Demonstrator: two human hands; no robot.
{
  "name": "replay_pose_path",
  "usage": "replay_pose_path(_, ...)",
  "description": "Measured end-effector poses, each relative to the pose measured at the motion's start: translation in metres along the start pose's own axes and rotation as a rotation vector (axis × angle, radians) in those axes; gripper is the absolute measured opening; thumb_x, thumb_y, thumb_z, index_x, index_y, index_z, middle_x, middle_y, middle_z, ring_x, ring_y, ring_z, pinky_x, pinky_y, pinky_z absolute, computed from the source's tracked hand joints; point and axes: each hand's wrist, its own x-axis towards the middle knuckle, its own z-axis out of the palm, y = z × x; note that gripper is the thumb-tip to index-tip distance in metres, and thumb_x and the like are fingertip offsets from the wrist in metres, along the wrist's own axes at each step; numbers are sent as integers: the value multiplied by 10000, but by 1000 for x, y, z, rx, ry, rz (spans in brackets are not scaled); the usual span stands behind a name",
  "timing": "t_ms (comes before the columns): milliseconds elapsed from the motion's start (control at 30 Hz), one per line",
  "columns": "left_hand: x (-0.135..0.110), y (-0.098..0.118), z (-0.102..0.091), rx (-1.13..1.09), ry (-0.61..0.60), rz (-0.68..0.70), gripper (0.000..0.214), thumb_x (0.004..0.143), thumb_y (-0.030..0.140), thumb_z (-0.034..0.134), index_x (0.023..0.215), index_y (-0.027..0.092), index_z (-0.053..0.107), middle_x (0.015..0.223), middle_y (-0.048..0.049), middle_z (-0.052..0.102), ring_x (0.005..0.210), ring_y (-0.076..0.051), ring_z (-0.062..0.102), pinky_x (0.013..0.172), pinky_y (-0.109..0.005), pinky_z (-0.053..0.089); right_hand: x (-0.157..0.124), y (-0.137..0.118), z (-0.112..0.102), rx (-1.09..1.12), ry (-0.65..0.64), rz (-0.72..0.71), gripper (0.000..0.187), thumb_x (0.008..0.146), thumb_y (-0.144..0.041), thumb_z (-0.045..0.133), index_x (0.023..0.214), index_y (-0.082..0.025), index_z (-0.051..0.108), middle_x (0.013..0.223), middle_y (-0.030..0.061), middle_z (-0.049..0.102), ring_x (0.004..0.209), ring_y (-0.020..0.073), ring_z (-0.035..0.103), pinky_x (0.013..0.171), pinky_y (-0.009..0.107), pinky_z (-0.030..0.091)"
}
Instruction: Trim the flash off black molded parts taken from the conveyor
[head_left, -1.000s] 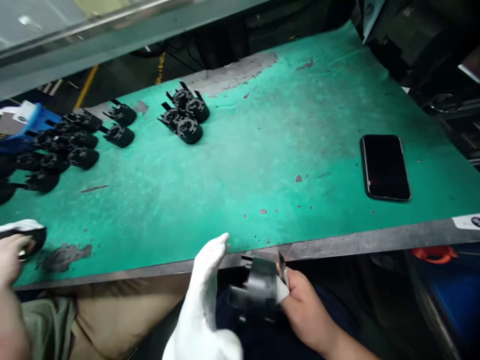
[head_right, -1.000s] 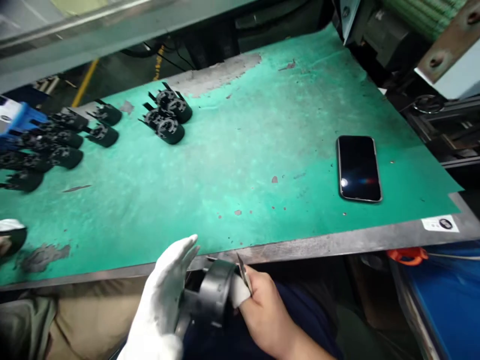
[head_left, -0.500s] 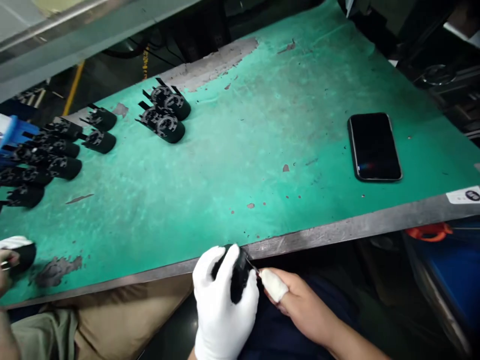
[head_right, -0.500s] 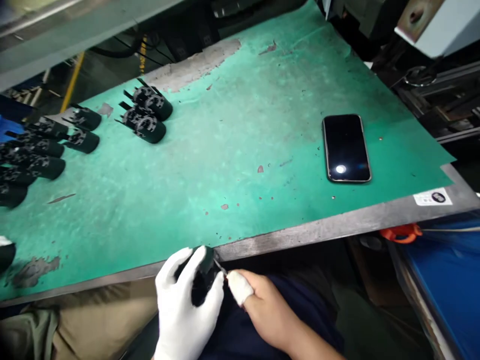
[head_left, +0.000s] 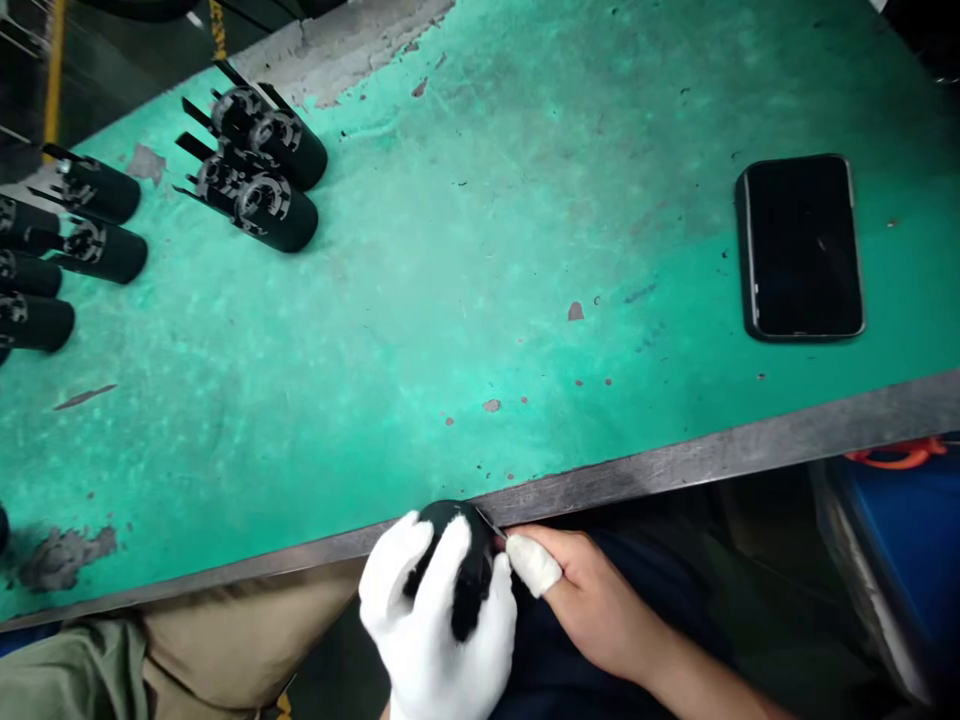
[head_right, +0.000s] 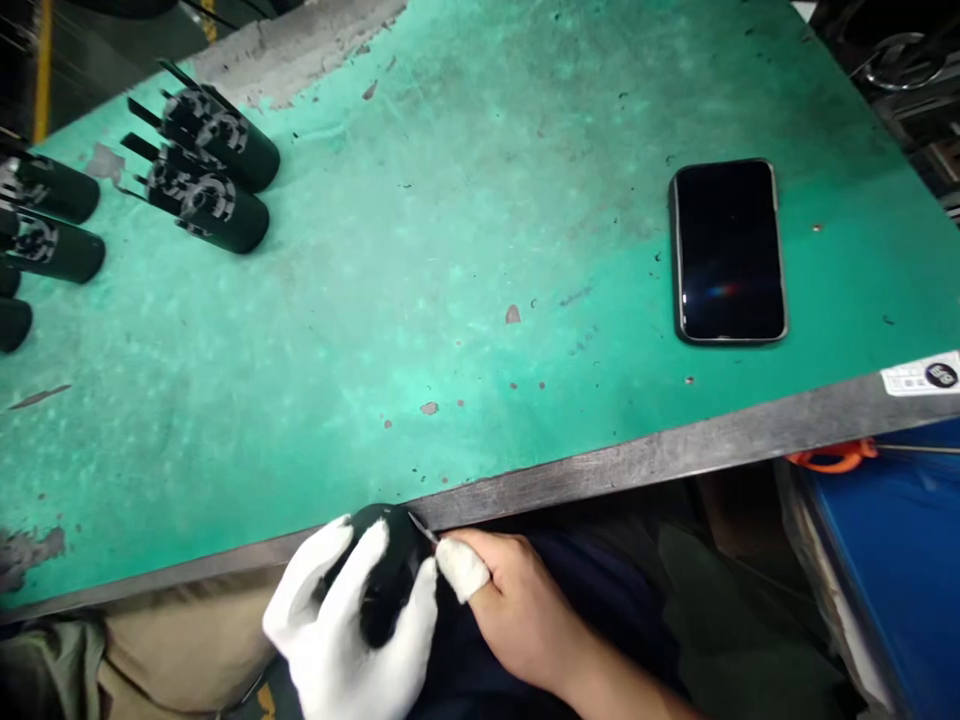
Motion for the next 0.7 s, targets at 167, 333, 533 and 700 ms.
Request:
replay_pose_path(167,4,3,0,-16,-6,-2,425,708,101,809,1093,211,669,1058,-118,634,1048,-321,621,917,-567,548,-2,5,-6,8,-71,16,449,1019,-502,398,825,-187,651,747,4,612,702,151,510,656,264,425)
replay_pose_path(333,7,3,1,-21,-12,5,419,697,79,812,1071,200,669,1000,-118,655,1010,-329,636,879,-579,554,-1,5,-14,-11,-127,28,443,1021,-495,400,864,-177,667,805,10,647,733,154,533,705,269,435)
replay_pose_path(533,3,-1,1,-19,-4,22,456,661,73,829,1057,223,659,1040,-108,590,1051,-345,624,878,-590,561,2,-3,-9,-64,-57,40,411,1025,-456,412,847,-190,669,814,4,672,742,154,556,704,263,432)
replay_pose_path(700,-7,-8,3,1,47,143,503,609,30,846,1014,254,647,990,-60,516,1081,-338,611,872,-563,586,-2,-3,-1,-59,12,32,401,1022,-452,420,871,-195,688,821,19,687,749,167,570,705,271,442)
